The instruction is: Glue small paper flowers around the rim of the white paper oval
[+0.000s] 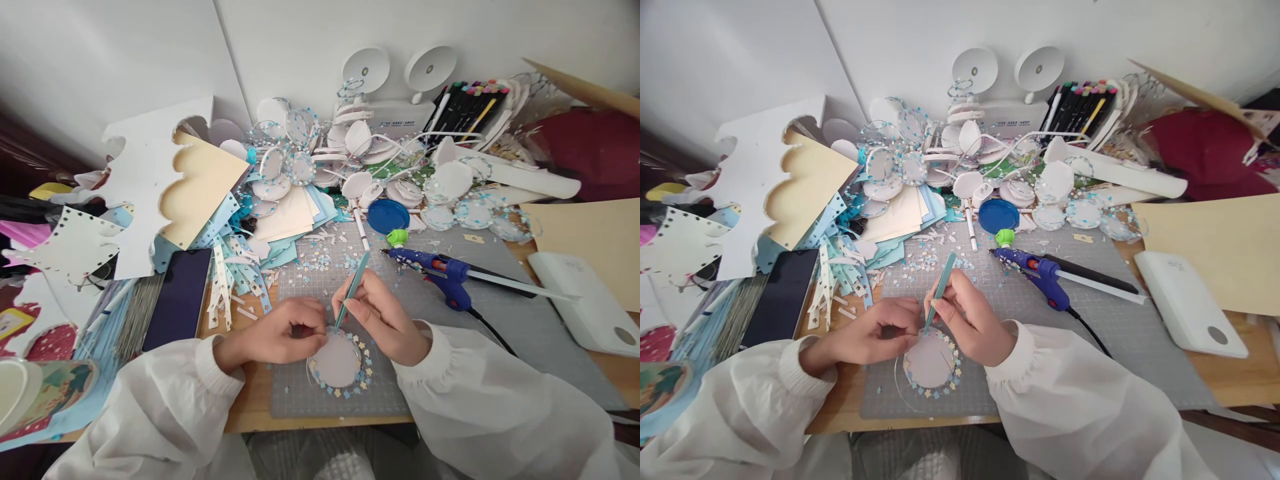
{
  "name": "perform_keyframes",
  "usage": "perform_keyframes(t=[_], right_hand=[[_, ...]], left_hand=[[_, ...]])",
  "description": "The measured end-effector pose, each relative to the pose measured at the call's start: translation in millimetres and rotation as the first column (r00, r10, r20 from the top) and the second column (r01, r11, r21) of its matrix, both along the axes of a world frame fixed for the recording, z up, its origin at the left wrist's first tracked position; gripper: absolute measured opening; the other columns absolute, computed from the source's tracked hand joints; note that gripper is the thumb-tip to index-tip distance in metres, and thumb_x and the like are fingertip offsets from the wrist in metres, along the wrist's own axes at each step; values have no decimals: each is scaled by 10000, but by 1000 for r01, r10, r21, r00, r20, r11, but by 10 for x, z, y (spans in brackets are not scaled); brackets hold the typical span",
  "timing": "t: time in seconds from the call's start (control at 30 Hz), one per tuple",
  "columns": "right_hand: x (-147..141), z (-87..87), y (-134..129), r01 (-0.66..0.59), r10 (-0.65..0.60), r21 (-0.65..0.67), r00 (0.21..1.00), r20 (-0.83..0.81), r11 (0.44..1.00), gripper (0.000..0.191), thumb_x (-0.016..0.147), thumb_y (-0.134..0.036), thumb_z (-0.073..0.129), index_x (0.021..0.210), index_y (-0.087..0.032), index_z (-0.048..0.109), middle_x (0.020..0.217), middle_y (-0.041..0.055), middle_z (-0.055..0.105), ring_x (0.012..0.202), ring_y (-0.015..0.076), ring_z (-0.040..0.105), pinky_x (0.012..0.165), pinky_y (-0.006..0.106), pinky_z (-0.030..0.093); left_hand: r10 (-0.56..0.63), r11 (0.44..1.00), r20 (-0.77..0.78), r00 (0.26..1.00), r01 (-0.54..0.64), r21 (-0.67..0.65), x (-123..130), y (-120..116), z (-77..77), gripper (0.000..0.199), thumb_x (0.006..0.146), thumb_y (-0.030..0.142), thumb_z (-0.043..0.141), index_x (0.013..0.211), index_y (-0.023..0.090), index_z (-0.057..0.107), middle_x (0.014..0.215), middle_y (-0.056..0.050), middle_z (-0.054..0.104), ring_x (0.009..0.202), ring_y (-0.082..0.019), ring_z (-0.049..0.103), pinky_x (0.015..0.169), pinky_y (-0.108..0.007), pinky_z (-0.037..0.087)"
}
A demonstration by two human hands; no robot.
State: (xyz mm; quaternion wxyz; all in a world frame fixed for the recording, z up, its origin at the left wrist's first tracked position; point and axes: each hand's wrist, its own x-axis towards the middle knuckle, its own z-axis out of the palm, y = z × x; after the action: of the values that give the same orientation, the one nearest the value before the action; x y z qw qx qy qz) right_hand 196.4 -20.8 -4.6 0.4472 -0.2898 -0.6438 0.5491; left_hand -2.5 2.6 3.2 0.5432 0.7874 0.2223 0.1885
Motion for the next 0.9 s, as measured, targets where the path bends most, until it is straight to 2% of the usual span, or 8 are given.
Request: perform_keyframes(t=[0.6, 0.9], right_hand=[[-8, 18, 19, 16, -19, 28, 994, 111, 999, 140, 971, -315, 397, 954, -190, 458, 809, 43, 570, 689, 135, 534, 640, 287, 470], [7, 17, 20, 22, -22, 3, 997, 80, 1000, 137, 967, -316, 404, 949, -189, 452, 800, 33, 555, 692, 133, 536, 647, 274, 478]], left_hand=[[-19, 1000, 39, 999, 19, 7, -1, 2, -20, 267, 829, 196, 512, 573, 169, 442, 574, -1, 436, 628, -138, 420, 609, -268, 352], [-12, 1000, 26, 1000, 12, 9, 2, 1, -3, 292, 846, 209, 502, 569, 168, 420, 572, 7, 411, 618, -129, 404, 596, -257, 339]])
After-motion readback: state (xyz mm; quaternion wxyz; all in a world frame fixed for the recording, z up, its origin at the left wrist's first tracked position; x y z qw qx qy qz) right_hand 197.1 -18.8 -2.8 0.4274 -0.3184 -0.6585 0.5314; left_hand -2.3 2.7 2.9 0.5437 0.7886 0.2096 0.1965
